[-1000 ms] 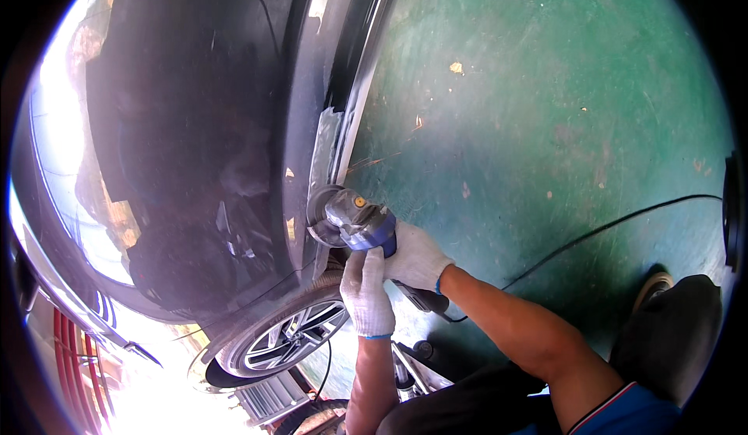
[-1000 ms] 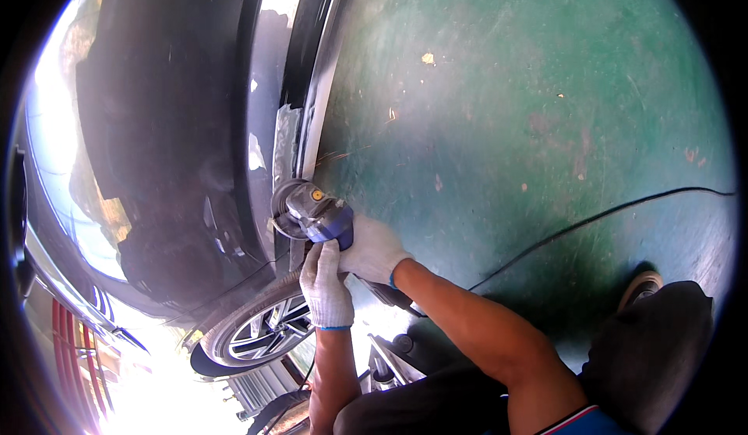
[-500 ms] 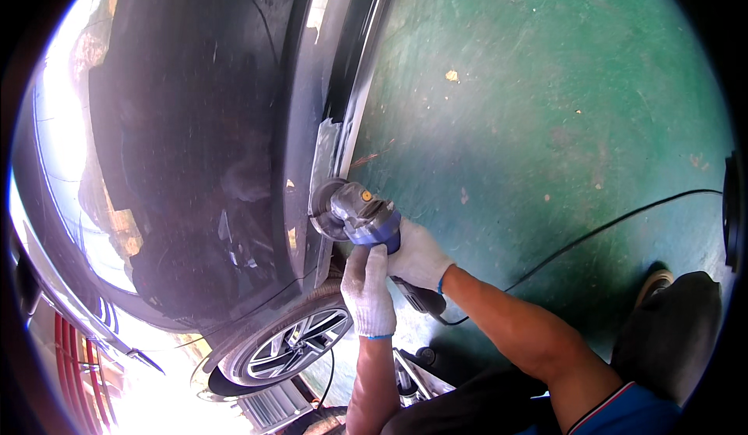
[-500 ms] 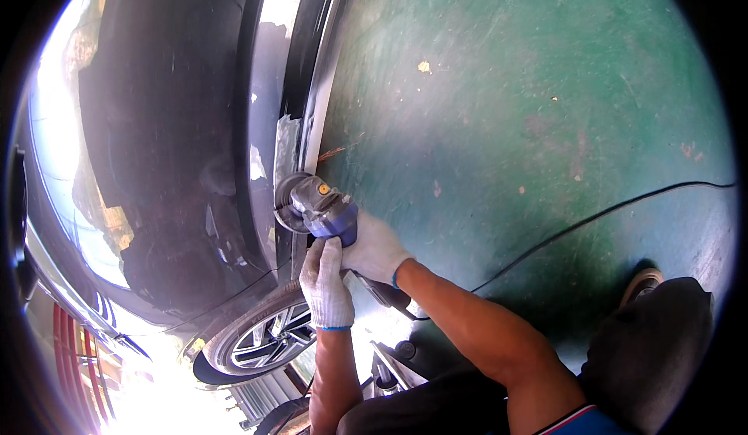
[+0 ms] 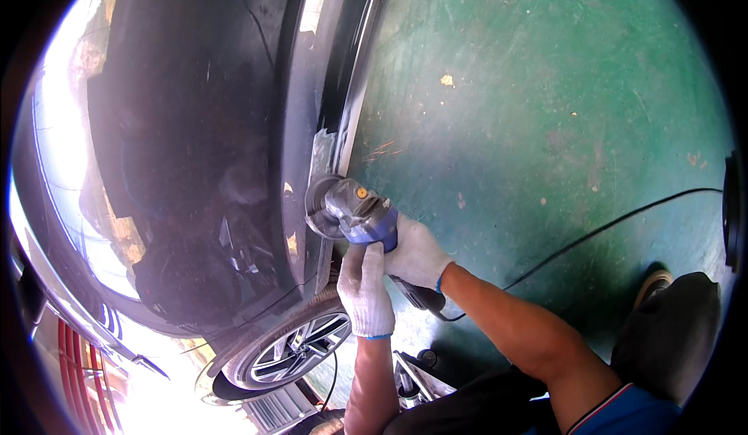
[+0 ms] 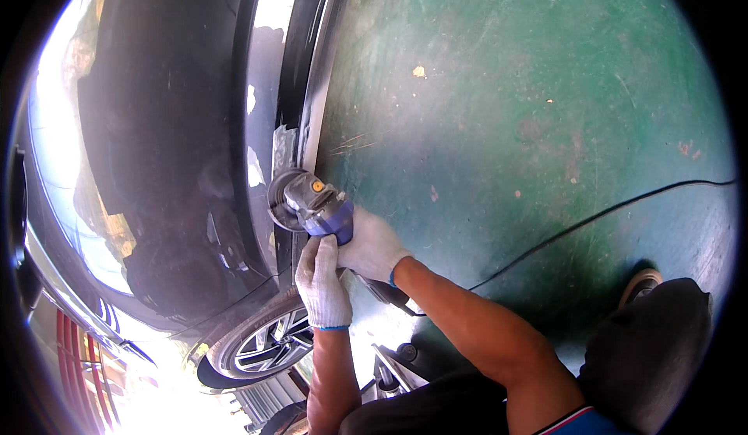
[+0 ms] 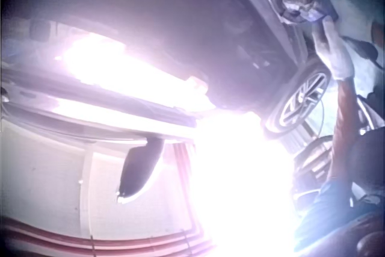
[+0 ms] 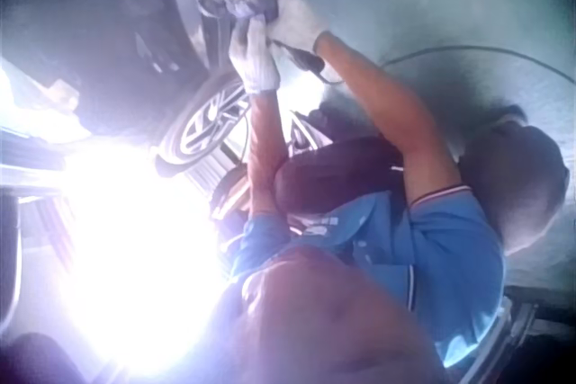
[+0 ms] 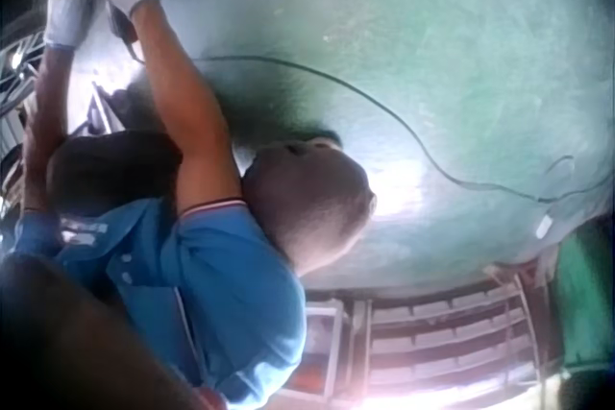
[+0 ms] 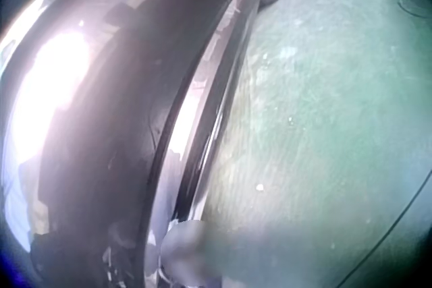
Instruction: The person removes a protective plastic film from the rear wheel arch of a dark-colored car. They then retrieve a power tool from a toolbox and use an angle grinder to grind the surface of the car's body panel near the wheel well, generating sparks.
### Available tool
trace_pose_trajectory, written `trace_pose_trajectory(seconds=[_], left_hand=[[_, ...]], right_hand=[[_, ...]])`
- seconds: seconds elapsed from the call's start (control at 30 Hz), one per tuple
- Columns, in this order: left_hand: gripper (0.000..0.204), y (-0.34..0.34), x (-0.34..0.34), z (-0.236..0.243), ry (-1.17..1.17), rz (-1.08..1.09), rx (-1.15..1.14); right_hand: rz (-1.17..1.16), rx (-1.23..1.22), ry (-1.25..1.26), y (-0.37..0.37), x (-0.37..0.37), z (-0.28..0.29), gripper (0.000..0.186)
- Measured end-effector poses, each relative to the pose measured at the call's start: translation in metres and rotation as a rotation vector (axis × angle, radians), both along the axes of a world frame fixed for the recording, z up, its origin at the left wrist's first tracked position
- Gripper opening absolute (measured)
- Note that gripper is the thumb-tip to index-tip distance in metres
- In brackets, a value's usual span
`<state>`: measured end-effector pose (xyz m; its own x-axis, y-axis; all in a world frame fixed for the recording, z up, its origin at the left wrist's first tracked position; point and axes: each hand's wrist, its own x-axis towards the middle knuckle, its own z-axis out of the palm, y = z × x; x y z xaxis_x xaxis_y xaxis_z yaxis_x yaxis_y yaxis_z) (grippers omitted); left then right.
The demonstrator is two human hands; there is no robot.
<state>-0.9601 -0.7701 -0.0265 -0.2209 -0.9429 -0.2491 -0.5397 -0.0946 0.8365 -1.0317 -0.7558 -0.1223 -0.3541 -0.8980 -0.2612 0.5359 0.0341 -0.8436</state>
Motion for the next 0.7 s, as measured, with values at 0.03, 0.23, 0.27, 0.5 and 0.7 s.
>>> trace_pose_trajectory(seconds=[0.03, 0.23, 0.27, 0.5, 0.7], left_hand=[[0.046, -0.002, -0.004, 0.001, 0.005, -0.016, -0.010], [0.039, -0.014, -0.027, 0.006, -0.001, -0.115, -0.044], [0.039, -0.014, -0.029, 0.006, 0.001, -0.113, -0.048], [0.044, -0.010, -0.019, 0.001, -0.061, -0.076, -0.085], [0.038, -0.013, -0.048, 0.011, -0.071, -0.155, -0.084]], right_hand=[[-0.035, -0.036, -0.054, -0.002, -0.002, 0.001, 0.060], [-0.102, -0.058, -0.025, -0.006, -0.028, 0.009, 0.061], [-0.091, -0.045, -0.035, -0.006, -0.030, 0.010, 0.059], [-0.035, -0.010, -0.072, -0.001, -0.023, 0.007, 0.055], [-0.081, -0.020, -0.129, -0.004, -0.045, 0.011, 0.061]])
